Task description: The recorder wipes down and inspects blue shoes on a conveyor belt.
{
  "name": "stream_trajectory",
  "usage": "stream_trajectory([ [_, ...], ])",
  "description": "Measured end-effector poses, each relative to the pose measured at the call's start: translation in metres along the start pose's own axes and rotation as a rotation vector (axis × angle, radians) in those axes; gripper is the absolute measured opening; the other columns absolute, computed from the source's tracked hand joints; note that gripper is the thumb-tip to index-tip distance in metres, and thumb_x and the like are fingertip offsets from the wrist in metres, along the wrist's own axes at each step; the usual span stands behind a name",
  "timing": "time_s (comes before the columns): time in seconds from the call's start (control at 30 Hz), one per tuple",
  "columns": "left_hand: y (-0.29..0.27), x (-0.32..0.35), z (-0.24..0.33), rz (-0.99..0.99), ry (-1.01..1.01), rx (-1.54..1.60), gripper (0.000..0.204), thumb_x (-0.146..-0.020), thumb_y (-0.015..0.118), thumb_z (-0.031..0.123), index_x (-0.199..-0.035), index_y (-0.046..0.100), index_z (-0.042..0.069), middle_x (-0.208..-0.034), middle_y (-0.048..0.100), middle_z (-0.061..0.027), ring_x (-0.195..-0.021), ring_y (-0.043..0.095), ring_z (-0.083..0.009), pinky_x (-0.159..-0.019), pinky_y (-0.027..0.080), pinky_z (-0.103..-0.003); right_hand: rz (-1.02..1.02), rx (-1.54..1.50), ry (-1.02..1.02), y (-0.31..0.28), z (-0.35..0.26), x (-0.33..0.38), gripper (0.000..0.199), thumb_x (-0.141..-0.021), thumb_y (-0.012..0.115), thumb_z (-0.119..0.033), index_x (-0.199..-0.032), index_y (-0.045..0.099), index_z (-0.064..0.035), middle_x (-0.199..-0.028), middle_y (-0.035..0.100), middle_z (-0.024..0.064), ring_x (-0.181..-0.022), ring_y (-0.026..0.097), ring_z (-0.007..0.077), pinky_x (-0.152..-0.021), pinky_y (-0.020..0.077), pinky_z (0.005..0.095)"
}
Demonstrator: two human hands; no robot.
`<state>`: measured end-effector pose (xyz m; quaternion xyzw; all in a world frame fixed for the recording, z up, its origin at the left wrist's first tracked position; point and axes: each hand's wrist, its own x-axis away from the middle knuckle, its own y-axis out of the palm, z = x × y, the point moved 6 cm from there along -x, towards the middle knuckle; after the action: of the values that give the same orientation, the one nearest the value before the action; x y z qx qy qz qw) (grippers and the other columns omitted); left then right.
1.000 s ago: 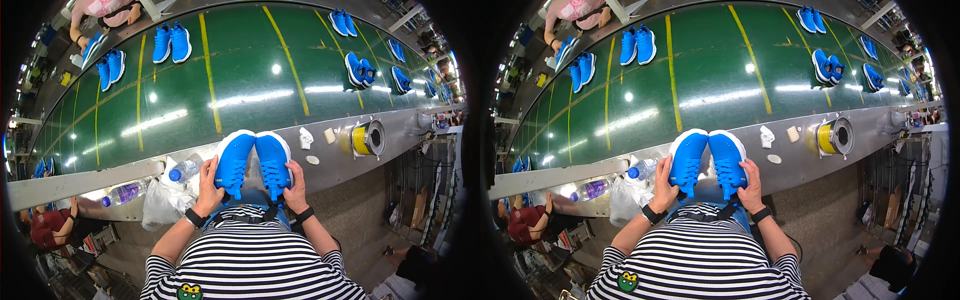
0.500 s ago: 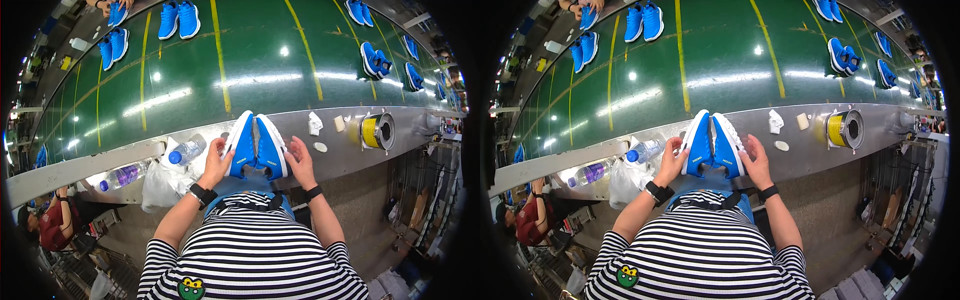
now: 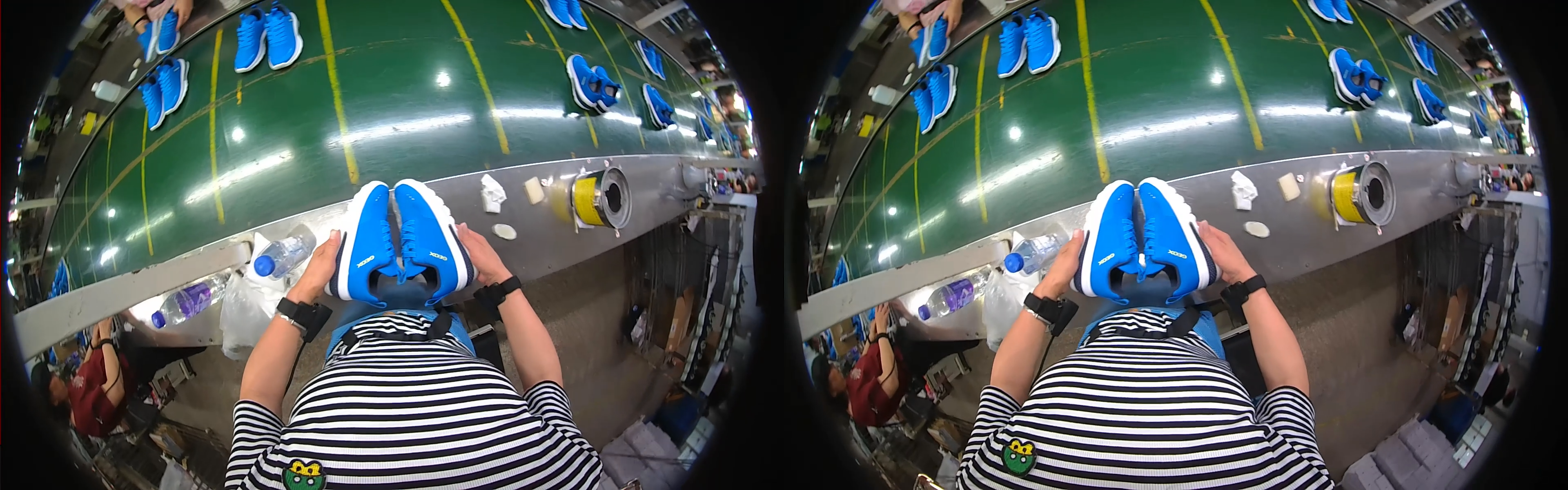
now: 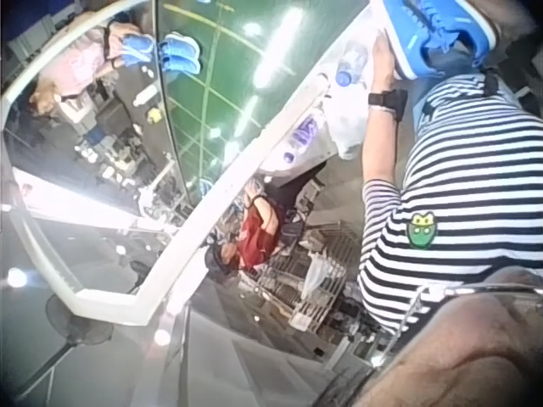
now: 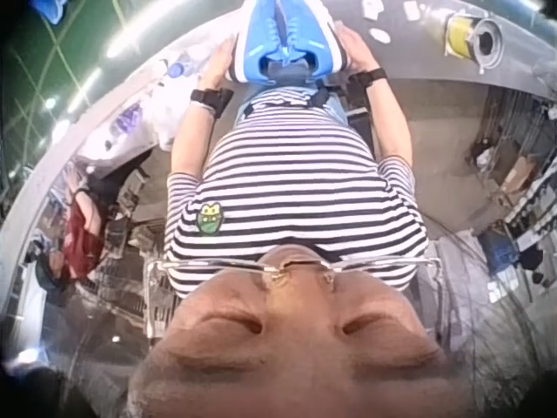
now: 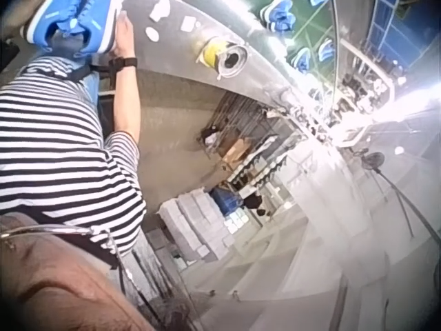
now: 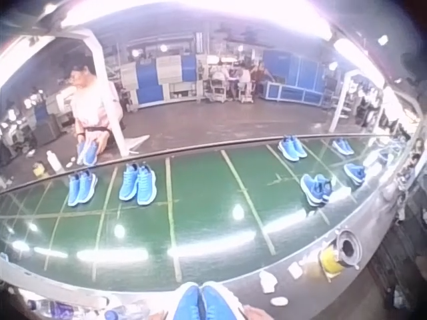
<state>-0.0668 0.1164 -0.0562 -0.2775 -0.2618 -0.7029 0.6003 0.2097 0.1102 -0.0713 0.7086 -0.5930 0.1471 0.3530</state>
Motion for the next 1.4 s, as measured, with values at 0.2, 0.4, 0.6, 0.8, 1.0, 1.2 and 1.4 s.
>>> stream_trajectory([
  [0.2, -0.001, -0.001, -0.004, 0.012, -0.028, 0.068, 0.068, -0.090, 0.031, 0.053, -0.112, 0.051, -0.009, -0.104, 0.059, -0.0147, -0.090, 0.057, -0.0165, -0.081, 0.044, -0.026, -0.019, -0.035, 0.034, 0.002, -0.005, 0.000, 0.059, -0.091, 0.034, -0.048, -0.112, 0.050, 0.0048, -0.102, 0.059, 0.0096, -0.088, 0.058, 0.0122, -0.075, 0.0477, 0.0251],
  [0.4, -0.004, -0.003, -0.002, -0.036, -0.043, 0.039, 0.063, -0.092, 0.030, 0.049, -0.120, 0.044, -0.005, -0.112, 0.055, -0.0158, -0.097, 0.056, -0.0186, -0.084, 0.044, -0.029, -0.041, -0.107, 0.025, -0.001, 0.002, 0.002, 0.059, -0.091, 0.033, -0.048, -0.113, 0.050, 0.0042, -0.103, 0.059, 0.0096, -0.087, 0.058, 0.0116, -0.076, 0.0477, 0.0251],
  [0.6, -0.001, 0.004, 0.010, -0.012, -0.056, 0.130, 0.062, -0.092, 0.032, 0.049, -0.120, 0.045, -0.005, -0.109, 0.057, -0.0147, -0.093, 0.058, -0.0182, -0.081, 0.046, -0.029, -0.039, -0.151, 0.032, 0.001, -0.004, 0.003, 0.058, -0.091, 0.034, -0.049, -0.110, 0.052, 0.0032, -0.100, 0.060, 0.0098, -0.087, 0.059, 0.0123, -0.075, 0.0484, 0.0254],
  [0.8, -0.002, 0.003, 0.018, 0.052, 0.008, 0.257, 0.057, -0.093, 0.030, 0.045, -0.121, 0.044, -0.003, -0.109, 0.057, -0.0139, -0.093, 0.059, -0.0192, -0.082, 0.047, -0.030, 0.058, -0.198, 0.019, 0.004, -0.014, 0.000, 0.058, -0.090, 0.036, -0.049, -0.111, 0.051, 0.0032, -0.101, 0.061, 0.0103, -0.087, 0.060, 0.0142, -0.076, 0.0493, 0.0268],
  [1.0, 0.005, -0.008, 0.018, 0.096, 0.061, 0.357, 0.058, -0.094, 0.028, 0.043, -0.124, 0.039, -0.005, -0.117, 0.051, -0.0154, -0.102, 0.053, -0.0193, -0.088, 0.042, -0.030, 0.094, -0.331, -0.160, 0.007, -0.025, 0.005, 0.045, -0.091, 0.044, -0.038, -0.110, 0.050, 0.0025, -0.101, 0.059, 0.0099, -0.086, 0.059, 0.0151, -0.076, 0.0484, 0.0280],
  [1.2, 0.011, -0.001, 0.025, 0.090, -0.008, 0.547, 0.056, -0.093, 0.029, 0.045, -0.124, 0.039, -0.001, -0.116, 0.053, -0.0159, -0.101, 0.056, -0.0220, -0.086, 0.047, -0.035, 0.114, -0.303, -0.188, 0.016, -0.029, 0.005, 0.049, -0.090, 0.045, -0.039, -0.114, 0.048, 0.0030, -0.104, 0.058, 0.0118, -0.089, 0.059, 0.0167, -0.077, 0.0485, 0.0288],
  [1.4, 0.021, -0.005, 0.022, 0.039, -0.062, 0.773, 0.053, -0.093, 0.028, 0.045, -0.124, 0.039, 0.003, -0.120, 0.050, -0.0160, -0.106, 0.053, -0.0279, -0.087, 0.046, -0.042, 0.069, -0.562, -0.135, 0.040, -0.032, 0.005, 0.049, -0.090, 0.043, -0.041, -0.124, 0.041, -0.0055, -0.117, 0.054, 0.0116, -0.102, 0.056, 0.0238, -0.087, 0.0466, 0.0372],
])
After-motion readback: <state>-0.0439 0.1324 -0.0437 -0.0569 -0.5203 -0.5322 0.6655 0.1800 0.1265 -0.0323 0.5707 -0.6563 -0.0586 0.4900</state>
